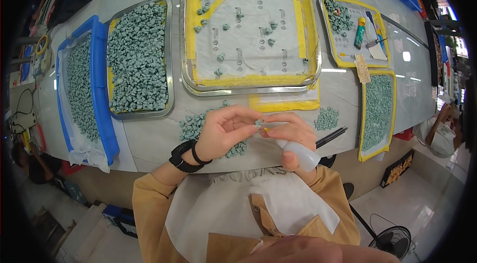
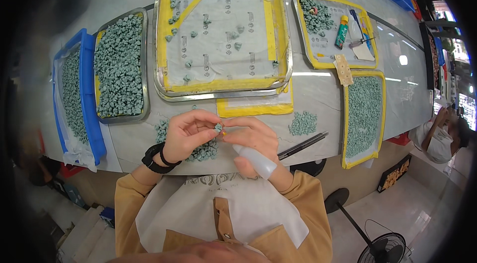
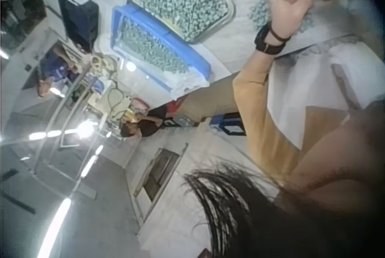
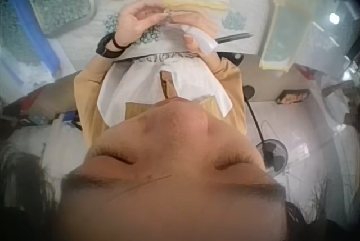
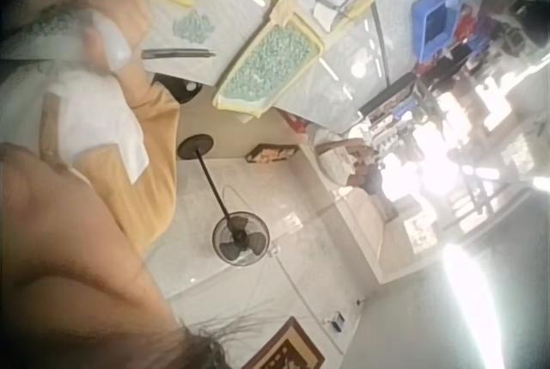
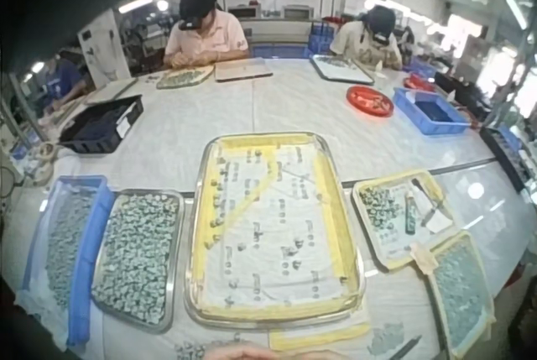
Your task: Applying glue to small green plastic components and sticking them onto a template sheet on a workbench.
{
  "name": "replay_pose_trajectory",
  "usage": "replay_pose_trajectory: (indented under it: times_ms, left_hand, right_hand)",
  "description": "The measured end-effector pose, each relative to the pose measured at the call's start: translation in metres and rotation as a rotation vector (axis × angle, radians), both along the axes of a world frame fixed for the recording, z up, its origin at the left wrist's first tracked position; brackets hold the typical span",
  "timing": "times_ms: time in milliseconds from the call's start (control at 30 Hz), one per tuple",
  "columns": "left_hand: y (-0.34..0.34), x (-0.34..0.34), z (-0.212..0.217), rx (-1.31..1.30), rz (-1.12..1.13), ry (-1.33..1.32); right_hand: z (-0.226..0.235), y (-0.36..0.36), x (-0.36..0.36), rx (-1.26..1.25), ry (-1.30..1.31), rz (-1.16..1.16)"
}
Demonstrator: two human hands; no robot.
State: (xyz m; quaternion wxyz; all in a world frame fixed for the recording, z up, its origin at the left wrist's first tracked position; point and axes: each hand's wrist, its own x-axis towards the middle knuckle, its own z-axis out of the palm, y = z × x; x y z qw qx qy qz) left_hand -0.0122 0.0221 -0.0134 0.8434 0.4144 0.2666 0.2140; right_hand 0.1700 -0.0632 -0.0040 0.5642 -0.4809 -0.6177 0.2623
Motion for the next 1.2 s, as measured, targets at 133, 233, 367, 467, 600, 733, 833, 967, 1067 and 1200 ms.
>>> replay_pose_trajectory:
  times_ms: [133, 233, 367, 467, 600, 733, 833, 967, 1067, 1200]
  left_hand:
    - [-0.001, -0.001, -0.001, 0.006, 0.004, 0.017]
    - [0.000, 0.000, 0.001, 0.013, 0.000, 0.021]
    - [0.000, -0.002, 0.001, -0.005, -0.003, 0.038]
    - [0.000, -0.003, 0.000, 0.008, -0.003, 0.028]
    - [0.002, -0.005, 0.002, 0.001, -0.016, 0.021]
    - [0.001, 0.006, 0.000, 0.034, 0.039, -0.024]
    - [0.003, -0.003, 0.002, 0.084, 0.092, 0.009]
    - [0.000, -0.002, 0.004, 0.116, 0.087, 0.007]
    - [0.001, -0.001, 0.004, 0.120, 0.085, -0.005]
    - [0.001, 0.001, 0.003, 0.122, 0.063, -0.014]
  right_hand:
    - [0.000, -0.002, 0.000, -0.020, 0.030, 0.002]
    - [0.001, -0.003, -0.002, -0.017, 0.057, -0.018]
    - [0.002, -0.001, -0.001, -0.024, 0.026, -0.015]
    - [0.001, 0.001, -0.003, 0.005, 0.056, -0.020]
    - [-0.001, -0.002, -0.004, -0.003, 0.088, -0.027]
    - [0.005, -0.012, 0.015, -0.063, -0.164, -0.096]
    - [-0.005, -0.017, 0.022, -0.146, -0.571, -0.098]
    - [-0.010, -0.027, 0.028, -0.179, -0.792, -0.106]
    - [-0.001, -0.039, 0.054, -0.209, -0.744, -0.359]
    - [-0.008, -0.057, 0.092, -0.371, -0.804, -0.617]
